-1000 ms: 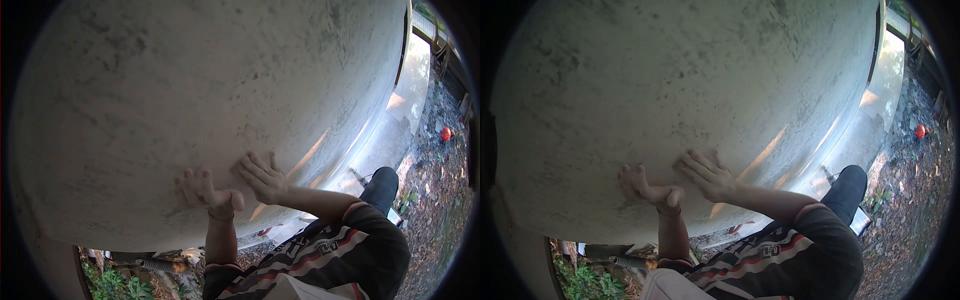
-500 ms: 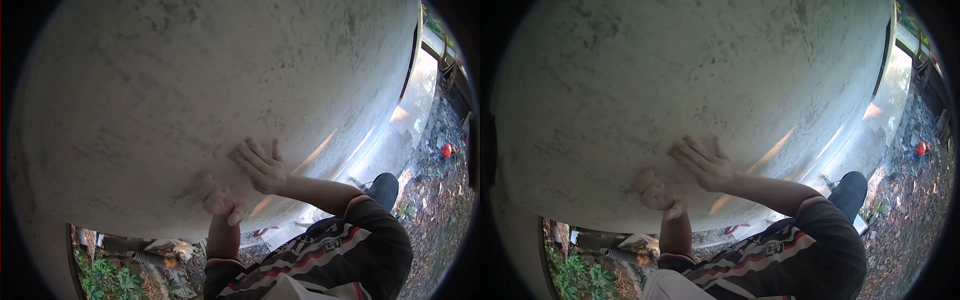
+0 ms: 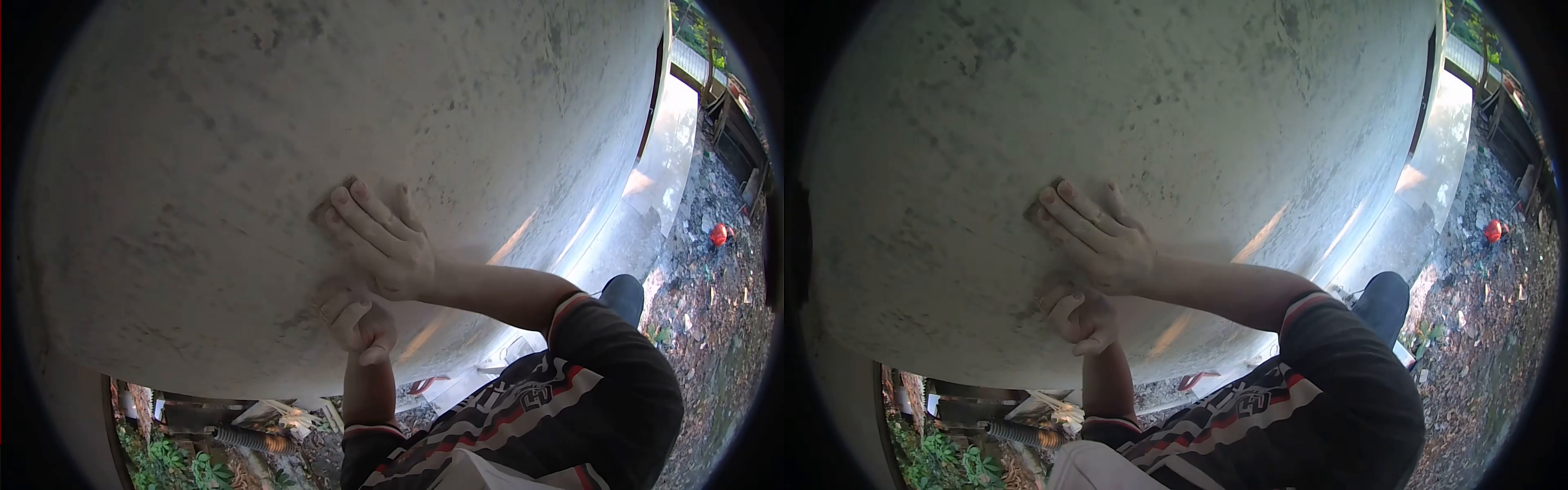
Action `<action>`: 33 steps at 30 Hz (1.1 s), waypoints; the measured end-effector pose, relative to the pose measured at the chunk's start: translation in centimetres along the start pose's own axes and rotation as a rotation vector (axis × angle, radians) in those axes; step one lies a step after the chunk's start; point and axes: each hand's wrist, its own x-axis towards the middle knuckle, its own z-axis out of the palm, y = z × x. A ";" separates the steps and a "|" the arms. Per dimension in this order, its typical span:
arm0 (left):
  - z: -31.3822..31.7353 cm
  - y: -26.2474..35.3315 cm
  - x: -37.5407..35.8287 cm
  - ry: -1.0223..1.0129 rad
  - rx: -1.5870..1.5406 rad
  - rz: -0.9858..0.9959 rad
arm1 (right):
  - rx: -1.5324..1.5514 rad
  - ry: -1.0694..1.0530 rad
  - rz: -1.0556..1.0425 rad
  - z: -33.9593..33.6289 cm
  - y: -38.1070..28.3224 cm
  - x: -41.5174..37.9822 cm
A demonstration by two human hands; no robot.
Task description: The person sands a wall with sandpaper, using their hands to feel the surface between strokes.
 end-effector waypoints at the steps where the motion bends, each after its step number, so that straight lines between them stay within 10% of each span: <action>1: -0.2 0.0 0.2 -0.015 0.003 -0.003 | 0.024 0.037 0.007 0.3 -0.2 0.1; 6: 0.5 -0.4 0.2 0.030 -0.046 0.046 | -0.098 -0.139 0.018 0.1 1.0 -8.6; 33: 0.1 -0.3 0.5 -0.091 0.021 0.072 | -0.108 -0.005 -0.069 -0.2 1.9 -2.5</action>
